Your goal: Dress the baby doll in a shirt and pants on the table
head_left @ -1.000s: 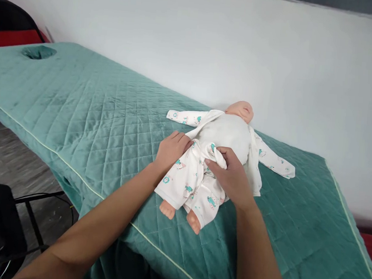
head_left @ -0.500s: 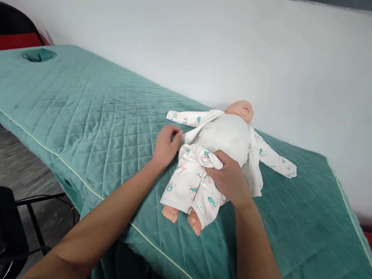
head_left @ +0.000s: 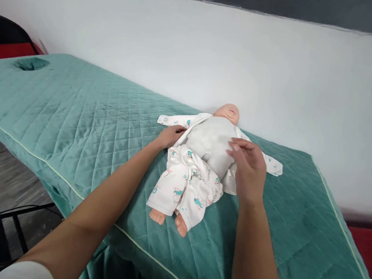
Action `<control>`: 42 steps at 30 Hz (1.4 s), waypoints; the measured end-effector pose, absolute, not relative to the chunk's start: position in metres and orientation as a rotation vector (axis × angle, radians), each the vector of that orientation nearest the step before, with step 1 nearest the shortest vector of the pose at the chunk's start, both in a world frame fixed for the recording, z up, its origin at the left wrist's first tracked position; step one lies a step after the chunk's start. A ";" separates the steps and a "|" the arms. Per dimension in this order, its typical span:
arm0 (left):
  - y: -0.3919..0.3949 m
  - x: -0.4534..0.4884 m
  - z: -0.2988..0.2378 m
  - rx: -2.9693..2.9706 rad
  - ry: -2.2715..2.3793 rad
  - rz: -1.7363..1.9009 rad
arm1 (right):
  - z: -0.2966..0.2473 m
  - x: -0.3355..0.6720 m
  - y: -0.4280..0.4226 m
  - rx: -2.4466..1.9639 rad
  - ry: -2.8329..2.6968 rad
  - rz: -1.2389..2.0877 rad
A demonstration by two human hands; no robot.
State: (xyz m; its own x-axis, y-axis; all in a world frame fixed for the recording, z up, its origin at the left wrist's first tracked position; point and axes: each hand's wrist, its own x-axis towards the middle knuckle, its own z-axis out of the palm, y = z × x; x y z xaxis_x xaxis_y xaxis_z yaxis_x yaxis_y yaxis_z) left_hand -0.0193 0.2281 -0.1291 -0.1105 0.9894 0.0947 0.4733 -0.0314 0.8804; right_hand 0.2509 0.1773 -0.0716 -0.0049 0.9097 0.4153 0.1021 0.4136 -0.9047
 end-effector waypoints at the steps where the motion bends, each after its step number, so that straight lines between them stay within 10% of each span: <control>1: 0.234 -0.018 -0.128 1.553 1.573 1.076 | -0.076 0.258 0.185 -1.067 -1.386 0.689; 22: 0.221 -0.032 -0.115 1.317 1.921 1.699 | -0.089 0.313 0.206 -1.538 -1.365 0.252; 33: 0.176 -0.014 -0.060 1.912 0.873 0.606 | -0.067 0.253 0.166 -0.859 -2.222 0.795; 42: 0.176 -0.016 -0.057 1.898 0.708 0.480 | -0.061 0.241 0.158 -0.707 -2.314 1.042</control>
